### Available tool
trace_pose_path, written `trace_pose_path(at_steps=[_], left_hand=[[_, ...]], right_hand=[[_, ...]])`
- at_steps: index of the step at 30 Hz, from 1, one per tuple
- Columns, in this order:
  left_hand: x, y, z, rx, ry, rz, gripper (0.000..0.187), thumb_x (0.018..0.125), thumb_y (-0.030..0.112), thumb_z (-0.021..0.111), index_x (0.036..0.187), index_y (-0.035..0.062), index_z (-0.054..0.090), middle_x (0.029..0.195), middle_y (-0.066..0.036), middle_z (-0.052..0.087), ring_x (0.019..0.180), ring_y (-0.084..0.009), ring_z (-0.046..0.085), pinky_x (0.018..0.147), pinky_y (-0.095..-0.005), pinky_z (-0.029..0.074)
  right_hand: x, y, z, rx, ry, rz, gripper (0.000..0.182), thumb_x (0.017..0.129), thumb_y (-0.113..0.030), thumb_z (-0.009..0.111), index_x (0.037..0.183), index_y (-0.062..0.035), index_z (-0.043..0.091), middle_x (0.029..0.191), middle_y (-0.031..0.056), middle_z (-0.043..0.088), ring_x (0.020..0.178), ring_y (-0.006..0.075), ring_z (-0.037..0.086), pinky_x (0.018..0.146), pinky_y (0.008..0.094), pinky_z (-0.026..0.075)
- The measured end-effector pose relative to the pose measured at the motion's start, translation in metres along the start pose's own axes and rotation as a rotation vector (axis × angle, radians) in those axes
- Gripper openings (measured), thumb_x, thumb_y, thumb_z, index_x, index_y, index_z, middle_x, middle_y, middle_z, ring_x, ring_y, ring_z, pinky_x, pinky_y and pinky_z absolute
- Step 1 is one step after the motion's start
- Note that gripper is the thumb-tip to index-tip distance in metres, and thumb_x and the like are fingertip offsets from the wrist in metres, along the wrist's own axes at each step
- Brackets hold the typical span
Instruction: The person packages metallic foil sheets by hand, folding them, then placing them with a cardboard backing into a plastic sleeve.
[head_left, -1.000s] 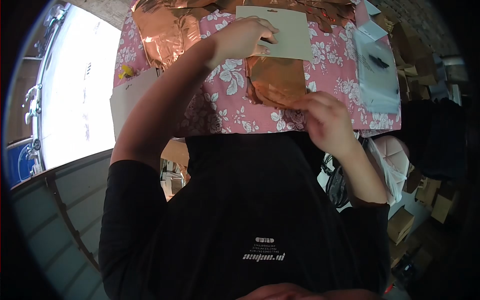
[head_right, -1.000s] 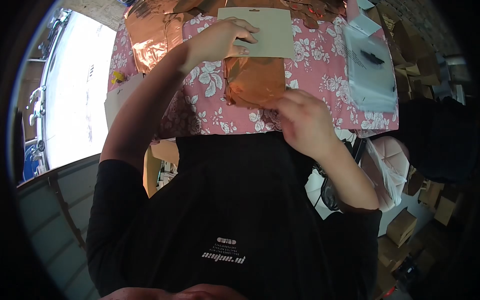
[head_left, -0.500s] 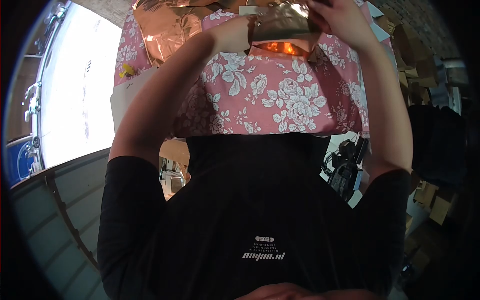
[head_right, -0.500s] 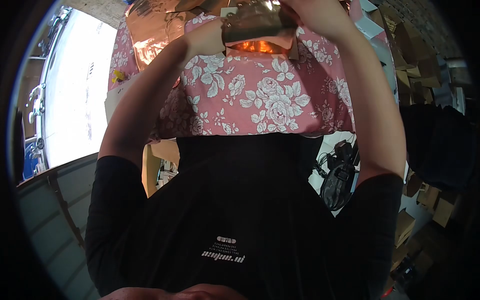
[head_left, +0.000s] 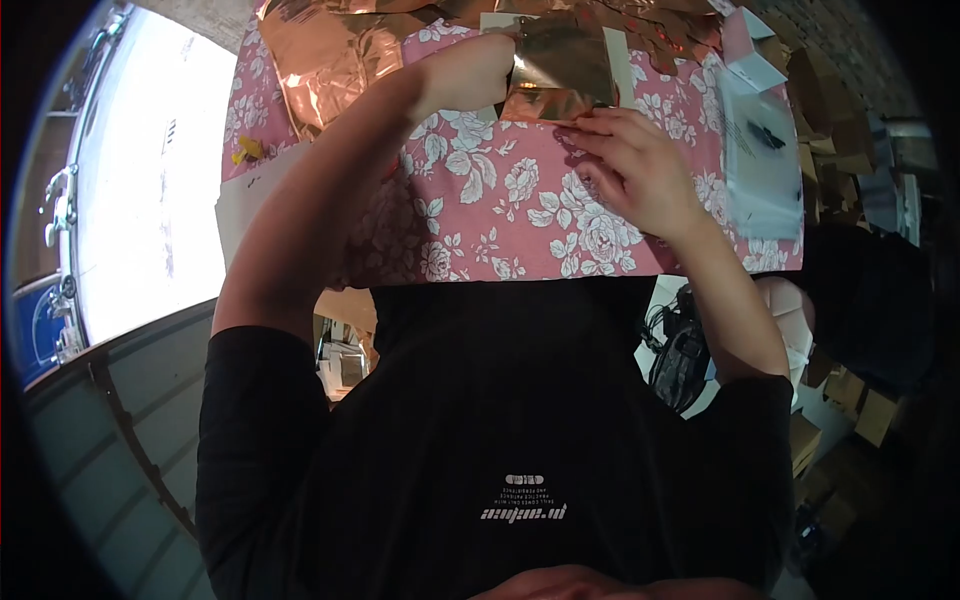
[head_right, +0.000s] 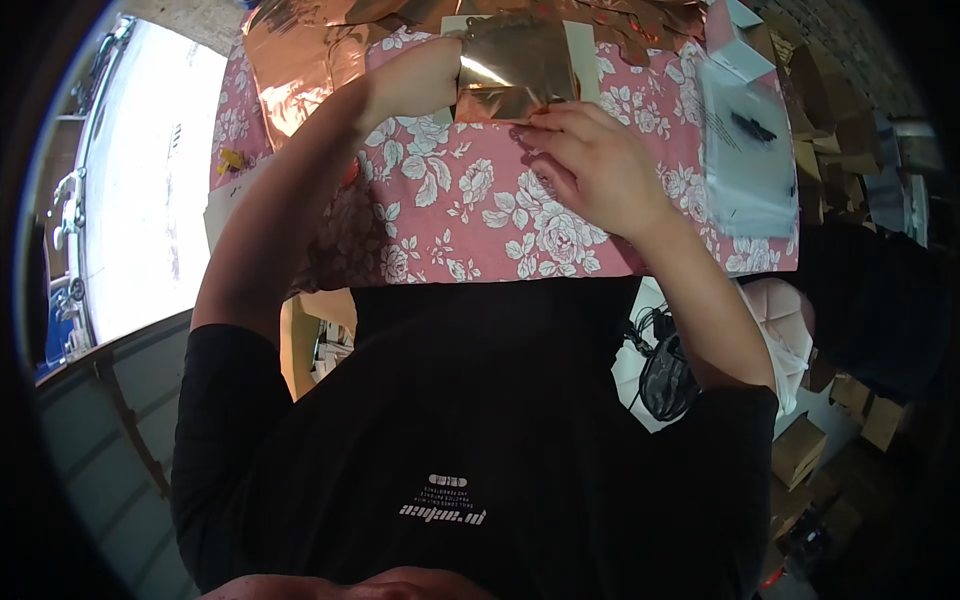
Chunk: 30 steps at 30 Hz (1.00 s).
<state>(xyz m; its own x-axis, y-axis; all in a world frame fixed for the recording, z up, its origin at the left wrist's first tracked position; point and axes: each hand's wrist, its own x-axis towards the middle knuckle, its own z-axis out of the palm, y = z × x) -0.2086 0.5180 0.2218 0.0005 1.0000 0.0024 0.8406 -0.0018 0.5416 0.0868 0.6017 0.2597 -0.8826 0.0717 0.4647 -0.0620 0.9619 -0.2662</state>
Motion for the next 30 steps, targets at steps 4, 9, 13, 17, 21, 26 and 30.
trace_pose_path(at_steps=[4, 9, 13, 17, 21, 26, 30], left_hand=[[-0.008, 0.022, -0.018, 0.015, -0.102, -0.052, 0.034, 0.082, -0.002, 0.065, 0.114, -0.0108, 0.067, 0.104, -0.032, 0.073, 0.098, -0.0451, 0.075, 0.084, -0.0494, 0.059], [-0.010, 0.016, -0.012, 0.083, 0.013, -0.058, 0.043, 0.086, -0.003, 0.066, 0.130, -0.0049, 0.065, 0.120, -0.027, 0.074, 0.114, -0.0375, 0.073, 0.097, -0.0430, 0.057], [-0.005, 0.003, -0.006, -0.372, 0.236, -0.074, 0.054, 0.093, -0.005, 0.062, 0.147, -0.0008, 0.052, 0.134, -0.021, 0.069, 0.126, -0.0339, 0.068, 0.109, -0.0405, 0.052], [0.019, -0.029, -0.003, -0.489, 0.798, 0.345, 0.044, 0.105, 0.012, 0.064, 0.148, 0.0030, 0.056, 0.139, -0.019, 0.067, 0.122, -0.0323, 0.065, 0.108, -0.0423, 0.051], [-0.054, 0.081, -0.002, 0.293, 0.479, 0.139, 0.063, 0.103, 0.027, 0.069, 0.158, 0.0014, 0.051, 0.160, -0.028, 0.052, 0.156, -0.0387, 0.043, 0.131, -0.0487, 0.033], [-0.085, 0.105, 0.047, 0.428, 0.252, 0.140, 0.080, 0.104, 0.045, 0.064, 0.161, -0.0061, 0.044, 0.172, -0.027, 0.038, 0.164, -0.0381, 0.030, 0.136, -0.0505, 0.019], [-0.087, 0.099, 0.052, 0.420, 0.177, 0.068, 0.090, 0.103, 0.054, 0.064, 0.164, -0.0067, 0.038, 0.173, -0.028, 0.035, 0.165, -0.0395, 0.029, 0.135, -0.0509, 0.021]], right_hand=[[-0.014, 0.005, 0.005, 0.008, -0.122, 0.073, 0.045, 0.087, -0.013, 0.085, 0.130, -0.0045, 0.075, 0.139, 0.0120, 0.070, 0.139, 0.0314, 0.061, 0.116, 0.0490, 0.051], [-0.017, 0.006, 0.008, -0.061, -0.214, 0.055, 0.057, 0.092, -0.016, 0.081, 0.146, -0.0046, 0.066, 0.156, 0.0140, 0.061, 0.150, 0.0342, 0.052, 0.128, 0.0503, 0.039], [-0.023, 0.011, 0.010, -0.011, -0.247, 0.064, 0.060, 0.098, -0.019, 0.074, 0.154, -0.0034, 0.058, 0.164, 0.0164, 0.054, 0.155, 0.0362, 0.046, 0.133, 0.0519, 0.032], [-0.025, 0.011, 0.011, 0.004, -0.232, 0.076, 0.059, 0.100, -0.019, 0.072, 0.155, -0.0033, 0.057, 0.163, 0.0179, 0.054, 0.156, 0.0368, 0.044, 0.133, 0.0521, 0.031], [-0.025, 0.012, 0.010, 0.005, -0.248, 0.072, 0.061, 0.100, -0.019, 0.072, 0.156, -0.0032, 0.055, 0.163, 0.0189, 0.053, 0.158, 0.0374, 0.042, 0.134, 0.0520, 0.029], [-0.024, 0.012, 0.009, 0.024, -0.248, 0.073, 0.060, 0.101, -0.019, 0.072, 0.156, -0.0031, 0.055, 0.164, 0.0189, 0.052, 0.158, 0.0370, 0.042, 0.134, 0.0519, 0.029], [-0.025, 0.014, 0.007, 0.035, -0.272, 0.066, 0.061, 0.101, -0.020, 0.071, 0.158, -0.0040, 0.053, 0.166, 0.0178, 0.051, 0.159, 0.0360, 0.040, 0.134, 0.0522, 0.028]])
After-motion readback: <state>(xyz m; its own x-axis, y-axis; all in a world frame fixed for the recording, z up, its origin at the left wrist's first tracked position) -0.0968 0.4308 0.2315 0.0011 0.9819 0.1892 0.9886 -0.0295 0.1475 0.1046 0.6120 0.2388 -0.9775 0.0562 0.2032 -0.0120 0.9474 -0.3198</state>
